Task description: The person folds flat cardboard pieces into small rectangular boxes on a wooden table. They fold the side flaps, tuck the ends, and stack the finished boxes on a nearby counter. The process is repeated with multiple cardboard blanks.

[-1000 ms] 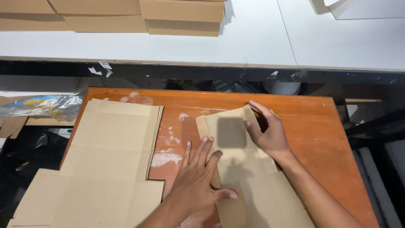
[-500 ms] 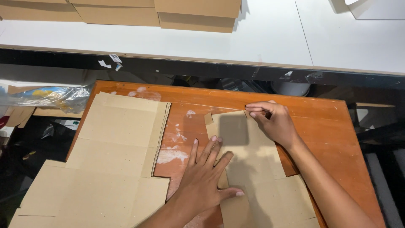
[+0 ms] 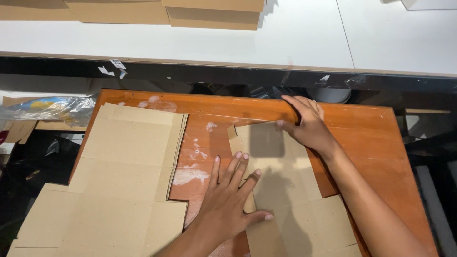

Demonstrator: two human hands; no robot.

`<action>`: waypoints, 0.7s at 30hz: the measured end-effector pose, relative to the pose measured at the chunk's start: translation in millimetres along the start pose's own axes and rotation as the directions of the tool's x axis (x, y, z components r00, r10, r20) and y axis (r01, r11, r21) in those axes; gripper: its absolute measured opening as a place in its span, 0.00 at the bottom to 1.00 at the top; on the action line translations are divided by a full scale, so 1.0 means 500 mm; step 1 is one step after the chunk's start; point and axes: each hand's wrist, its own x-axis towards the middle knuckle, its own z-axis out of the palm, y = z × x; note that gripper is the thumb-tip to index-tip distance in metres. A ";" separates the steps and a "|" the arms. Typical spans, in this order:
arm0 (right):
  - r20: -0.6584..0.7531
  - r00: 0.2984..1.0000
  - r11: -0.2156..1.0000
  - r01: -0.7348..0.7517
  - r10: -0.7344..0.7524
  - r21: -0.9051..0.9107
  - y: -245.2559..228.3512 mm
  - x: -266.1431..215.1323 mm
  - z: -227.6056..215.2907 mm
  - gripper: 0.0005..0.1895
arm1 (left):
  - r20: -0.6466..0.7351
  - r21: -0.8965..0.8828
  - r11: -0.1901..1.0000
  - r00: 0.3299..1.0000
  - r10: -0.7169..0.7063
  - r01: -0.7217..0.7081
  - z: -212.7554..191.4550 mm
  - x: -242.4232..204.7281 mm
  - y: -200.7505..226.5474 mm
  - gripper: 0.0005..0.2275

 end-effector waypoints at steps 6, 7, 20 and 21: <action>-0.016 1.000 0.999 -0.007 0.006 -0.034 -0.030 -0.001 -0.003 0.35 | 0.058 0.000 1.000 0.998 -0.027 0.027 0.008 -0.001 0.000 0.41; -0.018 1.000 0.999 -0.001 0.000 -0.033 -0.036 -0.003 -0.015 0.35 | 0.054 0.005 1.000 0.998 -0.029 0.029 0.004 0.000 0.001 0.41; -0.120 0.982 0.989 -0.145 0.146 0.020 -0.077 -0.093 -0.078 0.23 | 0.042 -0.078 0.997 0.999 -0.015 0.018 -0.008 -0.002 0.001 0.40; -0.056 0.966 0.963 -0.258 0.254 -0.075 -0.107 -0.120 -0.099 0.27 | 0.055 -0.090 0.996 0.998 -0.013 0.018 -0.011 -0.001 0.002 0.39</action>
